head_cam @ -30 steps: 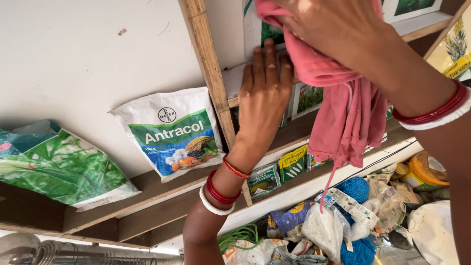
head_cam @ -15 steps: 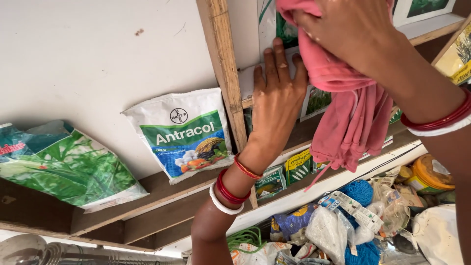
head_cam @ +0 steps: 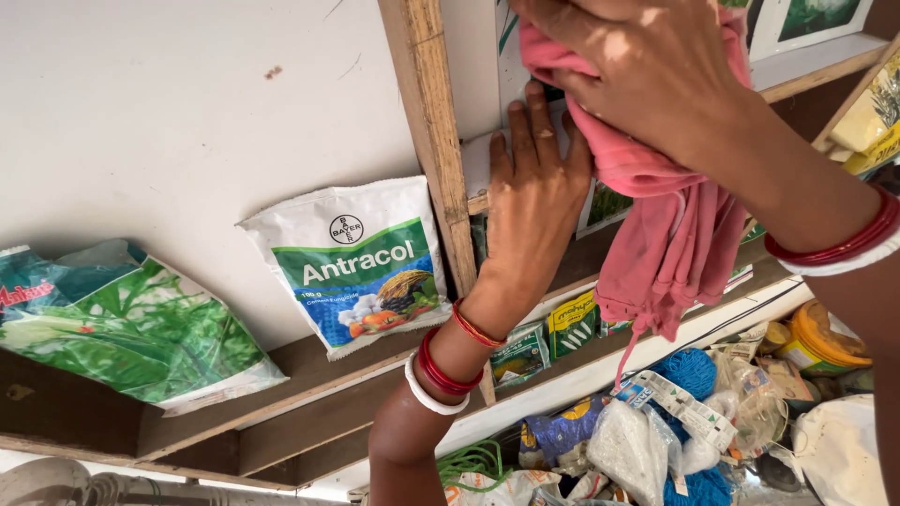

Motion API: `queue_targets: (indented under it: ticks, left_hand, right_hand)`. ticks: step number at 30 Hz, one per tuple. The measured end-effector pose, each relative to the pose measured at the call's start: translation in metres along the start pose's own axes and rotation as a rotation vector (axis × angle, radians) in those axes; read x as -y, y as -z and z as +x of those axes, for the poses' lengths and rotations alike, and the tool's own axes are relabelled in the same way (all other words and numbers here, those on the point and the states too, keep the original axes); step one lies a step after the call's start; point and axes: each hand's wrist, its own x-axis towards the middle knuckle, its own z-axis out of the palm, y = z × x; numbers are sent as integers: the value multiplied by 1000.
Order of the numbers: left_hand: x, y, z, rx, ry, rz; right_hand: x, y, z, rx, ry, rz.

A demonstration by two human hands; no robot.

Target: The recorder is wiping dust off product packets and wooden shelves in a shop using a pink cloth.

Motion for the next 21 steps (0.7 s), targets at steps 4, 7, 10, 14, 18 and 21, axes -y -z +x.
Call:
queue_targets:
  ticks: [4,7,10,14,18,21]
  left_hand:
    - [1,6,0,51,-22,31]
    - [0,4,0,13,-3,4]
    - [1,8,1,-16,-2,-5]
    - [1,8,1,3,-8,-1]
    - [1,8,1,41,-23,41]
    - [1,9,1,1,-12,29]
  right_hand:
    - [3,3,1,-24,60,83]
    - [7,4,7,-80,46,-24]
    - [2,-9,-1,-51,-14,-146]
    - [0,-6,-2,-35,16,-93]
    - [6,-3,2,-97,43,-22]
    - [3,-11,-4,-110,-10,-70]
